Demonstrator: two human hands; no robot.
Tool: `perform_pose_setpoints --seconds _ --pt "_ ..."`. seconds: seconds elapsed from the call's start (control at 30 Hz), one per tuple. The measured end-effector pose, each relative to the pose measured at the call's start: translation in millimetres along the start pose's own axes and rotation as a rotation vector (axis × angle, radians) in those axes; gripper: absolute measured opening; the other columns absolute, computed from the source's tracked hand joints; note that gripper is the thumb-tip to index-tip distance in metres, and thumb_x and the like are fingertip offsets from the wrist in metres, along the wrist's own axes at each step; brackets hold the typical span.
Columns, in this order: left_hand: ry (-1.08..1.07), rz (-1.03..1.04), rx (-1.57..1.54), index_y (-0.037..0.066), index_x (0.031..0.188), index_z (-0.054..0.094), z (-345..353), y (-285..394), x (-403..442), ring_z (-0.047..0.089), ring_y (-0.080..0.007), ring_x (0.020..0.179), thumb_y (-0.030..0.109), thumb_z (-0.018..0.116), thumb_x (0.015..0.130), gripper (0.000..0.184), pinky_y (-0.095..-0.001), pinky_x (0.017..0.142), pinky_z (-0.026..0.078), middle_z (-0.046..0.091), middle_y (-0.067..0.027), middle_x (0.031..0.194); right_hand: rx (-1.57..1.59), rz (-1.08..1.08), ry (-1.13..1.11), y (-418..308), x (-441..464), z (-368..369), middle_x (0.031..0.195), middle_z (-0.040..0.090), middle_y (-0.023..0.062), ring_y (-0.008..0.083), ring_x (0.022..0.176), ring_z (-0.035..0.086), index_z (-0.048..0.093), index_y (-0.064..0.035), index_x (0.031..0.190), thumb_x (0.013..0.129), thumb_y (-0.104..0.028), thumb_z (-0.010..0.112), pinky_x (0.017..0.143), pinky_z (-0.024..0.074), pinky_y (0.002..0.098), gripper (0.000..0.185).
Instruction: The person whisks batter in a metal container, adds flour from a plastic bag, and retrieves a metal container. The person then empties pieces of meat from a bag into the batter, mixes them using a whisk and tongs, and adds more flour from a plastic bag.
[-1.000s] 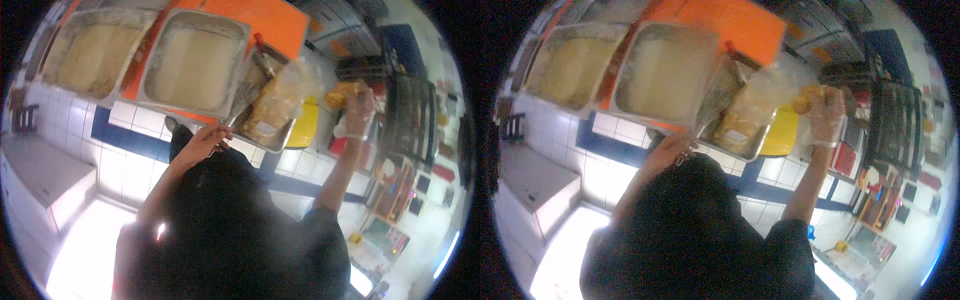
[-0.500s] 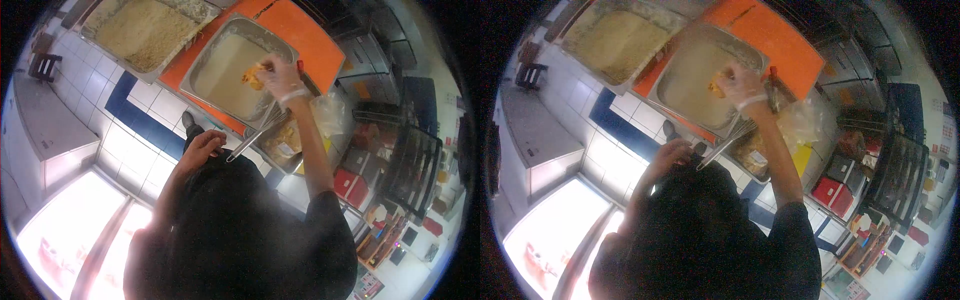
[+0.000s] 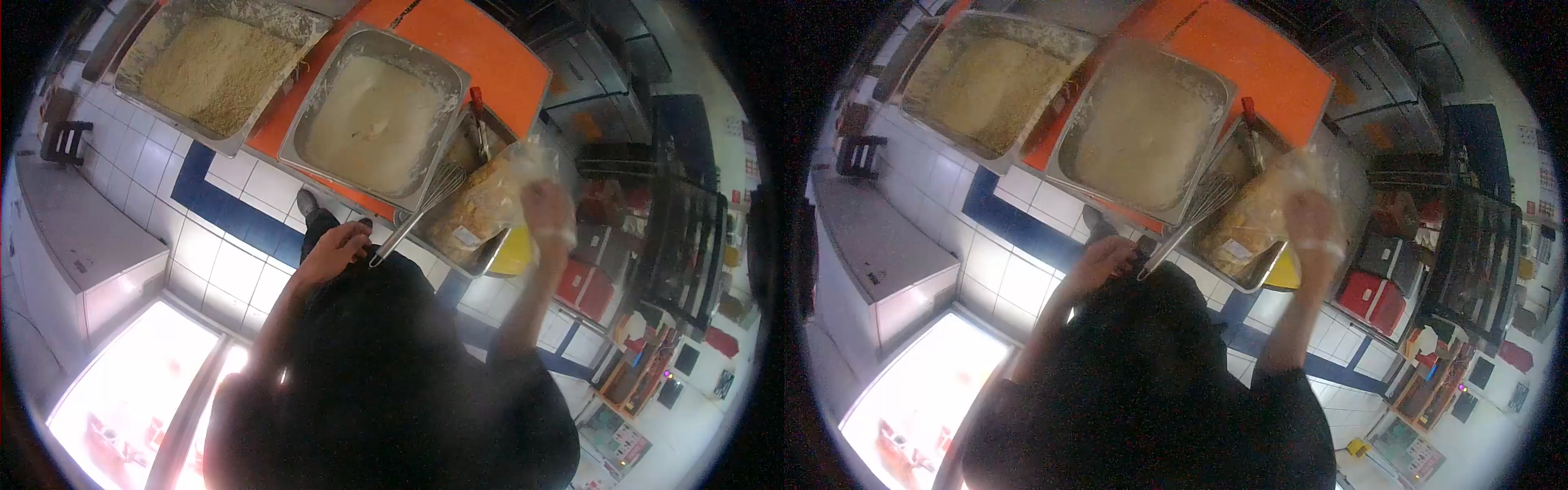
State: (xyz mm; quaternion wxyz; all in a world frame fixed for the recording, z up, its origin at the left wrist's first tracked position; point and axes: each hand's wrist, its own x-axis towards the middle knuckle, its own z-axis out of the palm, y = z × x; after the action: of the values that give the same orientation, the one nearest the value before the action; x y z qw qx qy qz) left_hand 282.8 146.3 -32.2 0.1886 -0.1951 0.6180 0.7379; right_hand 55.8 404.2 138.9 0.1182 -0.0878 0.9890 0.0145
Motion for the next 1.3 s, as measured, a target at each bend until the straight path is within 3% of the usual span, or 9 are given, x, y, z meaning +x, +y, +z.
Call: perform_pose_setpoints --seconds 0.1,0.17,0.23,0.37,0.47,0.57,0.8,1.0,1.3 --pt "-0.126 0.071 0.077 -0.003 0.119 0.056 12 -1 11 0.064 -0.0148 0.086 0.018 0.052 0.099 0.029 -0.0298 0.076 0.051 0.065 -0.0107 0.093 -0.171 0.01 -0.104 99 1 75 0.1 0.069 0.0206 0.0381 0.096 0.065 0.07 -0.0023 0.096 0.091 -0.027 0.056 0.086 0.0504 0.0467 0.029" --pt "-0.276 0.186 0.339 -0.002 0.118 0.055 31 4 27 0.066 -0.0218 0.087 0.019 0.057 0.096 0.031 -0.0352 0.078 0.052 0.066 -0.0142 0.091 -0.103 -0.413 0.324 129 6 114 0.1 0.069 0.0186 0.038 0.098 0.064 0.07 -0.0032 0.097 0.091 -0.028 0.06 0.088 0.0498 0.0464 0.027" --pt "-0.29 0.249 0.401 -0.003 0.12 0.053 59 14 40 0.065 -0.028 0.091 0.019 0.059 0.094 0.035 -0.0393 0.081 0.051 0.065 -0.0178 0.097 0.163 -0.466 0.37 98 9 111 0.1 0.069 0.0161 0.036 0.1 0.063 0.069 -0.0047 0.098 0.091 -0.03 0.063 0.091 0.0489 0.045 0.027" --pt "-0.1 0.562 0.749 -0.001 0.136 0.043 114 3 84 0.055 -0.0405 0.118 0.029 0.065 0.089 0.06 -0.0479 0.101 0.043 0.054 -0.026 0.128 0.147 -0.347 0.081 70 7 95 0.112 0.066 0.0164 0.0349 0.106 0.06 0.068 -0.0086 0.109 0.09 -0.04 0.06 0.096 0.0461 0.0437 0.037" --pt "-0.093 0.372 0.808 0.001 0.14 0.039 144 16 113 0.047 -0.0445 0.125 0.026 0.068 0.084 0.068 -0.0499 0.107 0.037 0.045 -0.0274 0.138 0.068 -0.46 0.006 94 29 123 0.105 0.068 0.0166 0.0355 0.098 0.063 0.07 -0.0085 0.102 0.09 -0.037 0.06 0.091 0.0484 0.044 0.033" --pt "-0.093 0.638 0.685 -0.005 0.135 0.032 166 -32 162 0.047 -0.0477 0.12 0.018 0.076 0.073 0.08 -0.0508 0.101 0.043 0.042 -0.0323 0.129 -0.131 -0.633 -0.149 122 72 160 0.098 0.069 0.0168 0.0358 0.092 0.065 0.071 -0.0079 0.094 0.085 -0.033 0.063 0.085 0.051 0.0435 0.028" --pt "-0.018 0.529 0.702 -0.002 0.138 0.031 188 -64 189 0.044 -0.0474 0.124 0.014 0.072 0.074 0.077 -0.0508 0.103 0.043 0.041 -0.0352 0.131 -0.22 -0.58 -0.459 94 84 171 0.089 0.068 0.0194 0.0362 0.088 0.066 0.069 -0.0069 0.092 0.08 -0.028 0.065 0.08 0.0513 0.0435 0.025" --pt "0.031 0.336 0.895 0.004 0.123 0.057 189 -39 184 0.066 -0.0358 0.096 0.024 0.074 0.072 0.057 -0.0491 0.084 0.055 0.062 -0.0249 0.112 -0.158 -0.673 -0.364 104 77 177 0.093 0.068 0.0195 0.0363 0.087 0.066 0.068 -0.0077 0.098 0.08 -0.029 0.066 0.078 0.0515 0.0431 0.028" --pt "0.02 0.477 0.717 0.002 0.126 0.051 181 -31 174 0.067 -0.0434 0.08 0.023 0.059 0.088 0.043 -0.0515 0.074 0.056 0.065 -0.0252 0.1 -0.037 -0.657 -0.42 104 61 163 0.095 0.069 0.0194 0.0376 0.086 0.066 0.066 -0.0091 0.106 0.078 -0.028 0.067 0.078 0.0519 0.0432 0.034"
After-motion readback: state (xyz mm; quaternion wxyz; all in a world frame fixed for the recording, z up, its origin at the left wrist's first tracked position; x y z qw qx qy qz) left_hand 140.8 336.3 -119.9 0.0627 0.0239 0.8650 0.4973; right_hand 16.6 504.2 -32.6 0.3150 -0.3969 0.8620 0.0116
